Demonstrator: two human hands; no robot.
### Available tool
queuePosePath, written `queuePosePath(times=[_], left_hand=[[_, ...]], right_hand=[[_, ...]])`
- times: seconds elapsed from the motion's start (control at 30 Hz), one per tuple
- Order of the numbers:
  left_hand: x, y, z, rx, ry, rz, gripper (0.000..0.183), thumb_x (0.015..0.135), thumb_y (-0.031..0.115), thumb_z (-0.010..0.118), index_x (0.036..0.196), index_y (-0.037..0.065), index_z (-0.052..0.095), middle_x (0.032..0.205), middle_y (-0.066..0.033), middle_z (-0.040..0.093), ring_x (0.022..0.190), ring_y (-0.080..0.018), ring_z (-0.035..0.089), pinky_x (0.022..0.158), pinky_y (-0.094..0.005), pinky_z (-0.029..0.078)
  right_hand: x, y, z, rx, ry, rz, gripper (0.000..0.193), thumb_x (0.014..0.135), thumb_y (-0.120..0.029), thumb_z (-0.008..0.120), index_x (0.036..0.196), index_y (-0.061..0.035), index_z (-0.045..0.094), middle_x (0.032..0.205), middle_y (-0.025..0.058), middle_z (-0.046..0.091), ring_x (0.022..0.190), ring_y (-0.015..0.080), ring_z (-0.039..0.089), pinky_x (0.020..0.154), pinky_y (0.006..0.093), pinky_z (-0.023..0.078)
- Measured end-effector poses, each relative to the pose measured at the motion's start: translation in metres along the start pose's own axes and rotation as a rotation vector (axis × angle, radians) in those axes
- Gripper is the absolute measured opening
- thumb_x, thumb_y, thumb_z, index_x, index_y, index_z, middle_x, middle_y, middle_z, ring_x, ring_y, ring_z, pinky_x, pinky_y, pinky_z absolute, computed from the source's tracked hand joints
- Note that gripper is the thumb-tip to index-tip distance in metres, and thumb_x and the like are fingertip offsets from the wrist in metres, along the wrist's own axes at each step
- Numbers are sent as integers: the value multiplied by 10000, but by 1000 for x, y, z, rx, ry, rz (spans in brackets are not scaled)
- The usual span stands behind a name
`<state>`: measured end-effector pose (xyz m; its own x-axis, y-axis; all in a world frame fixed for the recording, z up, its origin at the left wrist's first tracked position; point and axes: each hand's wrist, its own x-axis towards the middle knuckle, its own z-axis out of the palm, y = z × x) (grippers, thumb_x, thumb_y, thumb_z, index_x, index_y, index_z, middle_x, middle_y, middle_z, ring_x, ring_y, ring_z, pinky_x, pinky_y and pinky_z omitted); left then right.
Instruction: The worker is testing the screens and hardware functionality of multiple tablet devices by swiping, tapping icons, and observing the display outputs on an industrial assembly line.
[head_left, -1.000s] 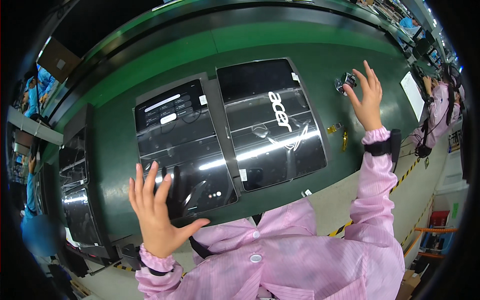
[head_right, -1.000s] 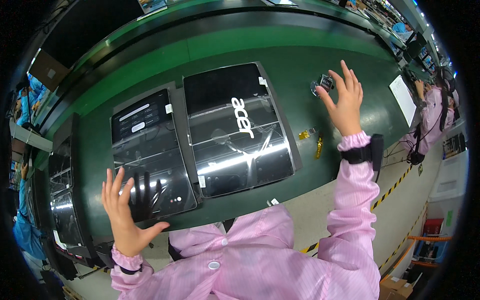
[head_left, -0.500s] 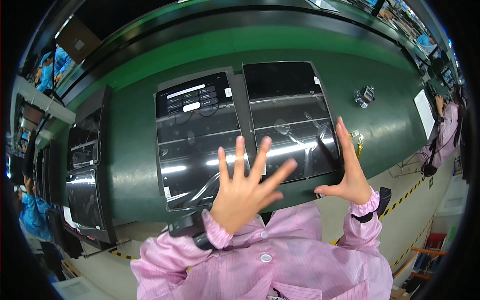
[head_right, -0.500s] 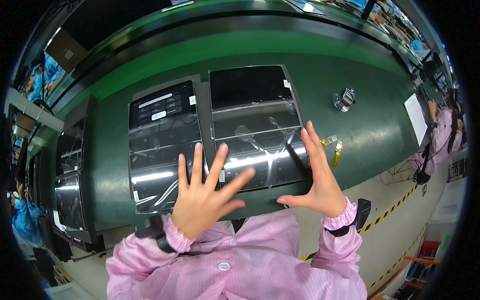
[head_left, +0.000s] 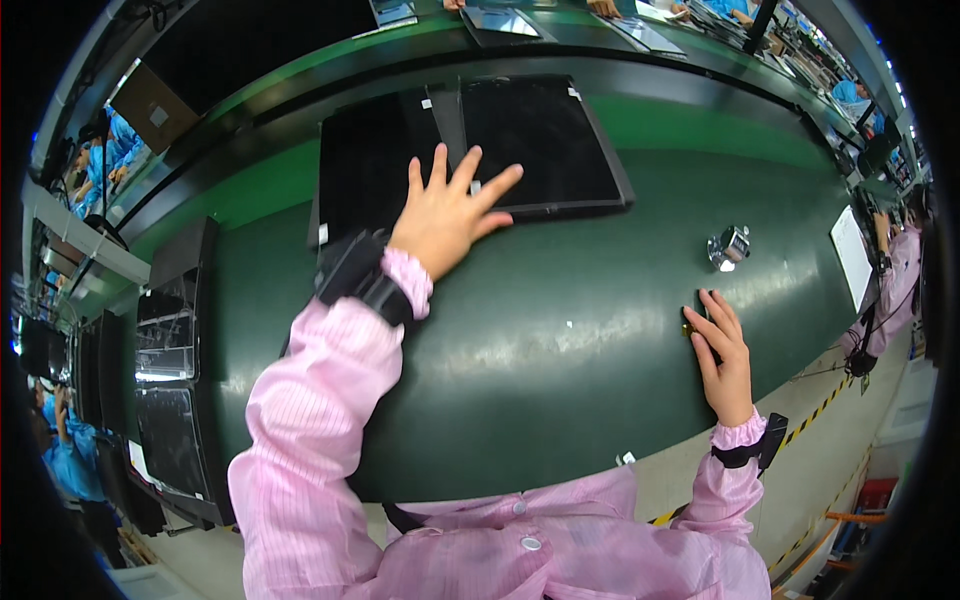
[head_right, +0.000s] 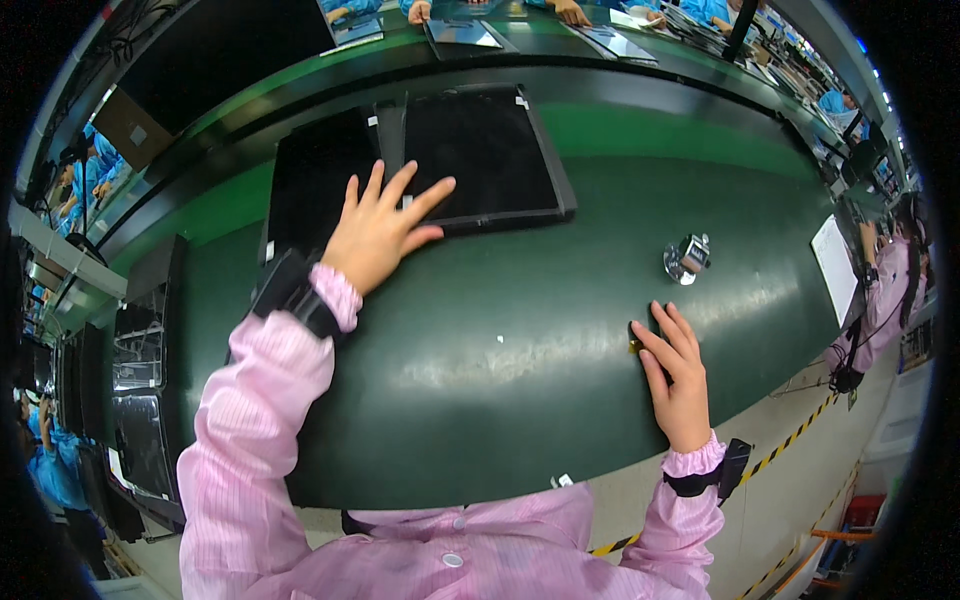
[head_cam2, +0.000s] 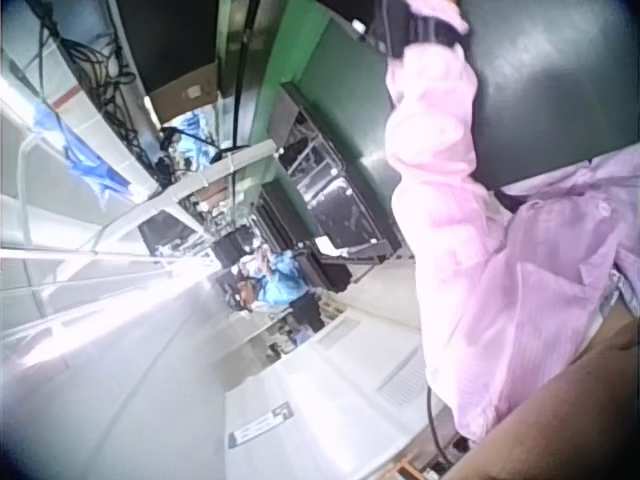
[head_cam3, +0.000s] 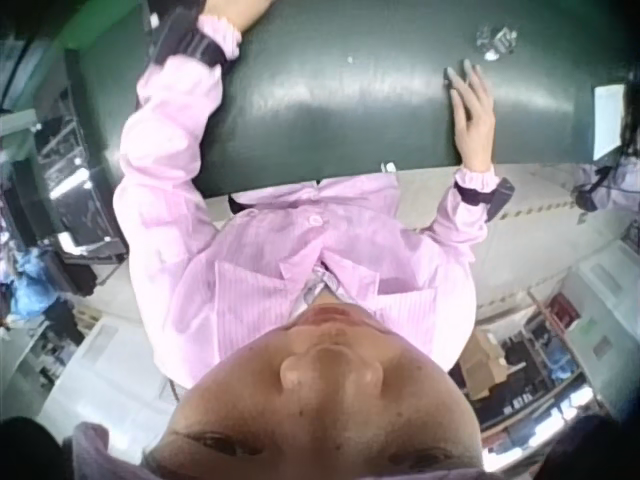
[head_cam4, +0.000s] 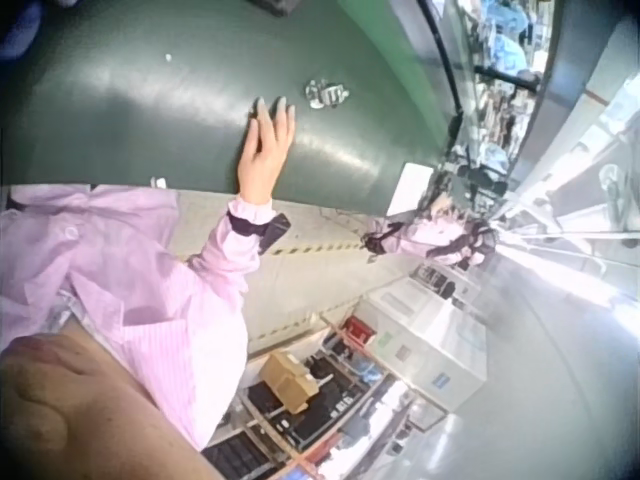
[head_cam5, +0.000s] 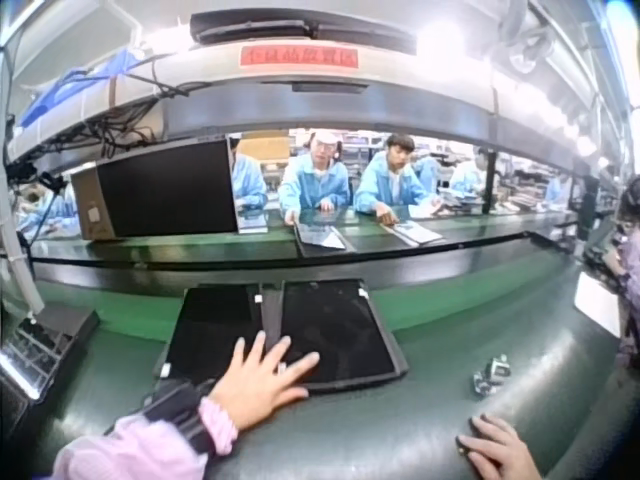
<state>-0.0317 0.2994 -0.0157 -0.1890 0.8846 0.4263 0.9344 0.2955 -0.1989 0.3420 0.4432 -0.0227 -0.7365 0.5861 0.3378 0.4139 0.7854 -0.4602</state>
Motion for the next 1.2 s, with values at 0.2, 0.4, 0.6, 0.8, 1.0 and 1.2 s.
queuePosePath(times=[0.2, 0.4, 0.6, 0.8, 1.0, 1.2], left_hand=[[73, -67, 60, 22, -47, 16, 603, 954, 560, 494, 1511, 387, 343, 1488, -147, 439, 1350, -449, 423, 1078, -589, 369], [47, -63, 34, 37, 171, 47, 653, 963, 548, 505, 1529, 264, 343, 1504, -146, 424, 1416, -409, 340, 1149, -637, 192], [-129, -48, -145, 85, -156, -469, 543, 884, 344, 698, 1344, 89, 561, 1367, -181, 539, 1323, -383, 451, 1122, -500, 315], [-416, -33, -216, 535, 627, -1241, 634, 930, 335, 693, 1412, 8, 442, 1348, -176, 541, 1245, -329, 515, 1048, -442, 401], [-481, -41, -177, -957, 1241, -1659, 780, 947, 363, 684, 1508, -3, 284, 1416, -106, 482, 1227, -210, 530, 961, -343, 485], [-468, -44, -188, -1038, 1193, -1617, 557, 922, 205, 724, 1374, 3, 468, 1287, -88, 583, 1094, -201, 612, 915, -311, 515]], right_hand=[[7, 13, -6, 67, 17, -37, 287, 846, 52, 658, 1109, -39, 726, 1304, 126, 637, 1309, 329, 526, 1062, 401, 437], [14, 18, -3, 126, -38, -108, 282, 845, 50, 665, 1117, -11, 707, 1303, 148, 626, 1310, 337, 524, 1060, 406, 436], [4, -14, -7, -146, 129, -197, 251, 904, 20, 582, 1137, -4, 673, 1306, 147, 586, 1326, 352, 461, 1067, 450, 382], [32, -137, 8, 5, -122, -527, 280, 804, -16, 677, 1084, -24, 682, 1303, 144, 575, 1269, 385, 480, 1049, 461, 395], [39, -207, 48, 243, -339, -819, 329, 748, -20, 750, 1071, -36, 687, 1258, 145, 586, 1197, 381, 523, 983, 461, 455], [10, -227, 63, 338, -404, -768, 308, 777, -44, 748, 1079, -35, 691, 1251, 147, 590, 1167, 365, 538, 972, 441, 464]])
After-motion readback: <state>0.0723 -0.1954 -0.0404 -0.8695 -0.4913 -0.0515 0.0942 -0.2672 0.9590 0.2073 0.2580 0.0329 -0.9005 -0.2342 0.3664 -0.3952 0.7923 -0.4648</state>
